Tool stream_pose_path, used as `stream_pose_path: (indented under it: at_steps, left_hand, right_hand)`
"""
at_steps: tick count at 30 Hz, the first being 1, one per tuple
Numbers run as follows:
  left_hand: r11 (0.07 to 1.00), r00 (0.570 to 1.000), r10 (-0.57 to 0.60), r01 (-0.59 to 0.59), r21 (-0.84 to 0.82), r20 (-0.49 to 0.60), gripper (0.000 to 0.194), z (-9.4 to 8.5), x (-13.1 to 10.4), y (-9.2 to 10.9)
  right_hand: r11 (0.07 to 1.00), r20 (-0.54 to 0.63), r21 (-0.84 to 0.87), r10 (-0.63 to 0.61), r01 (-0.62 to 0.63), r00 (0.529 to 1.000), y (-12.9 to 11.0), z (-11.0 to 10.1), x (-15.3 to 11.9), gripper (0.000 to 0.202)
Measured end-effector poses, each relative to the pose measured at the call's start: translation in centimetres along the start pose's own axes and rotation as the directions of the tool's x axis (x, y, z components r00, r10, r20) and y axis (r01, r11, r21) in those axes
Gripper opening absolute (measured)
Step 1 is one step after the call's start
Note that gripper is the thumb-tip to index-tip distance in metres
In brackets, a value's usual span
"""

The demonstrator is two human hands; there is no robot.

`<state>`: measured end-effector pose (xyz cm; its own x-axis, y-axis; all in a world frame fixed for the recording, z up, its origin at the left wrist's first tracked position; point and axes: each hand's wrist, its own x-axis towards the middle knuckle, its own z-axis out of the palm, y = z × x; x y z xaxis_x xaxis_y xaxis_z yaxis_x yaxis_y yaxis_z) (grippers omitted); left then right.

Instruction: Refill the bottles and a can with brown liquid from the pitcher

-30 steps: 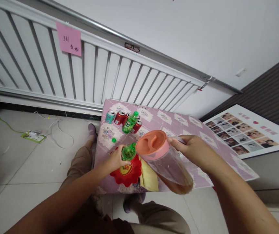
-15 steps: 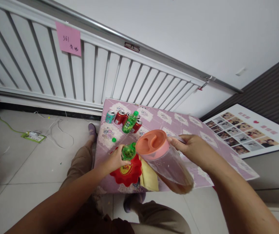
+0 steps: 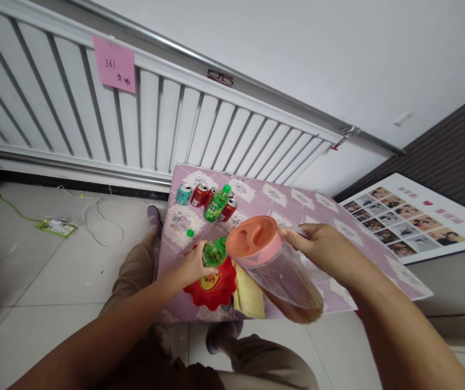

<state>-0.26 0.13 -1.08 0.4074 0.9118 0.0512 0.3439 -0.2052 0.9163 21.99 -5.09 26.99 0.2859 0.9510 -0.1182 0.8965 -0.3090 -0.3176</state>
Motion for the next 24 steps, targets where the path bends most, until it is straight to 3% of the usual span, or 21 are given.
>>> stream_pose_path:
  at_steps: [24]
  left_hand:
    - [1.000, 1.000, 0.004, -0.004, 0.016, 0.002, 0.078, 0.0, -0.1, 0.1]
  right_hand:
    - [0.998, 0.001, -0.053, -0.028, 0.028, 1.000, -0.8, -0.2, -0.1, 0.083]
